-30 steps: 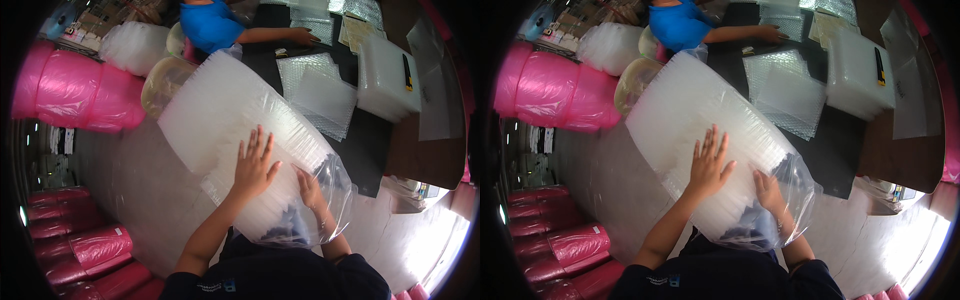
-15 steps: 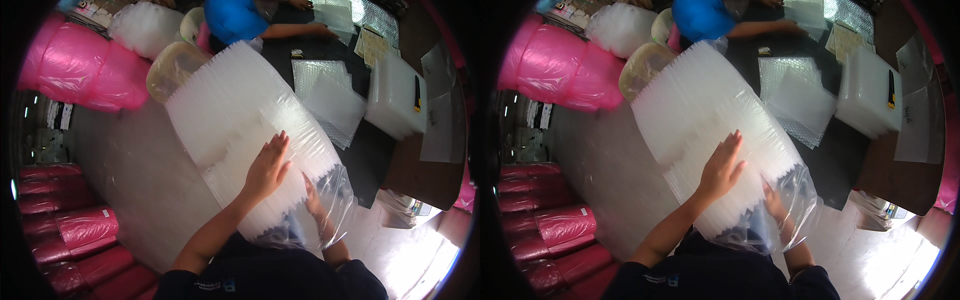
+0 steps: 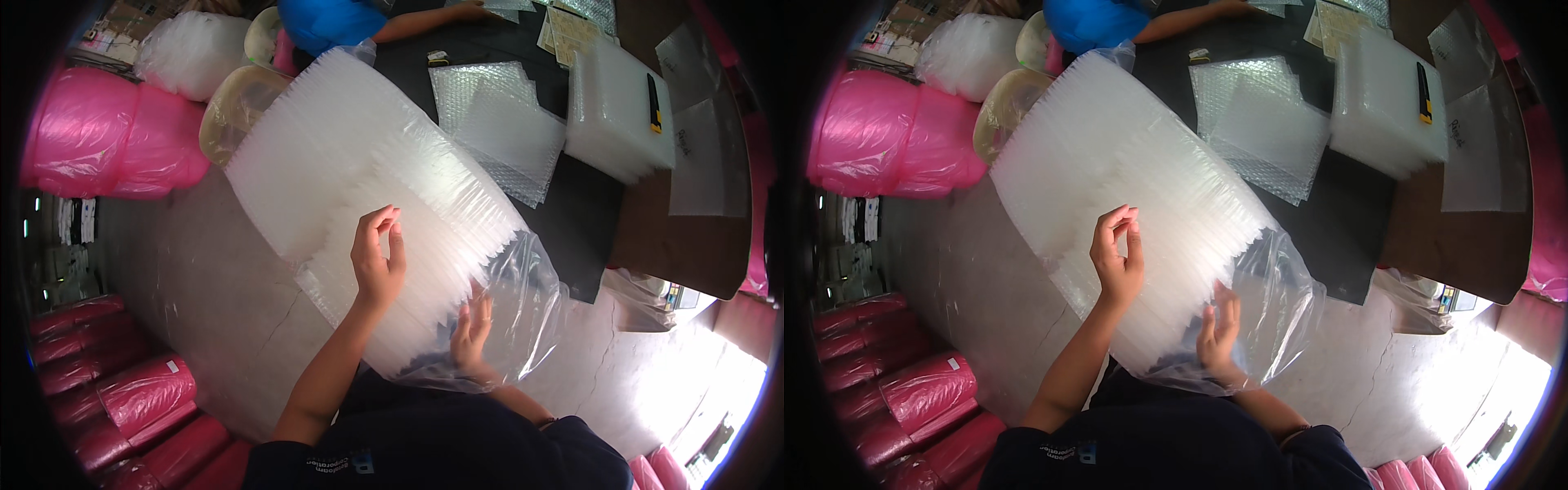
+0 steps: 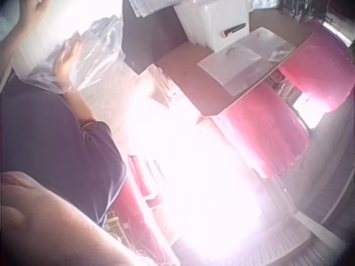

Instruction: The person stacks sheets of bubble wrap on a table and places them into a large plastic bag. They then fold the bag closed and measure the resulting bundle with a tape measure.

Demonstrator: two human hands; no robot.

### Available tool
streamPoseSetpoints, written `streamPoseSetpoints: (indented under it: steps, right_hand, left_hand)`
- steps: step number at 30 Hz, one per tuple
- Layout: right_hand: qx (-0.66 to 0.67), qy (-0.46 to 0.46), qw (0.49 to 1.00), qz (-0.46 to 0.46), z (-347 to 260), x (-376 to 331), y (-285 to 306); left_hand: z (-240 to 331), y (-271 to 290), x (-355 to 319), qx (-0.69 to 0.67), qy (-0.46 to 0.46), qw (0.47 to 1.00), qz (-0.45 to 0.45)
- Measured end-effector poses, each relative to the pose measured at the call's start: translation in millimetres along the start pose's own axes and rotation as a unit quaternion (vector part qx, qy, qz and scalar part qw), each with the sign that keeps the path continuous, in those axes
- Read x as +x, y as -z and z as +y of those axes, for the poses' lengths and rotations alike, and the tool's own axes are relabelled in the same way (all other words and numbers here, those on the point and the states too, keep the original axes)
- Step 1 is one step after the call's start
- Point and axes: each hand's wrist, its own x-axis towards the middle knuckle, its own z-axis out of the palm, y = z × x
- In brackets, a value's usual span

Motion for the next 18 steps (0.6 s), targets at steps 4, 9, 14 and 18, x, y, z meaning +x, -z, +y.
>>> streamPoseSetpoints:
  steps: [4, 9, 14, 18]
  right_hand:
    - [-0.050, 0.024, 0.992, -0.116, 18.9, 2.8, 19.7]
    - [0.049, -0.023, 0.998, 0.013, 8.7, -7.5, 0.8]
    - [0.052, 0.010, 0.998, -0.027, 8.4, -11.8, 1.7]
    - [0.087, -0.005, 0.996, -0.015, 19.9, -7.9, 5.6]
  left_hand:
    - [1.7, 1.3, 0.0, -0.001, -0.006, 1.000, -0.001]
    - [0.7, -0.6, -1.5, -0.001, -0.009, 1.000, 0.000]
    - [-0.6, 1.5, -2.9, 0.024, -0.013, 1.000, -0.001]
    - [0.3, 2.8, -3.4, 0.118, -0.017, 0.993, 0.026]
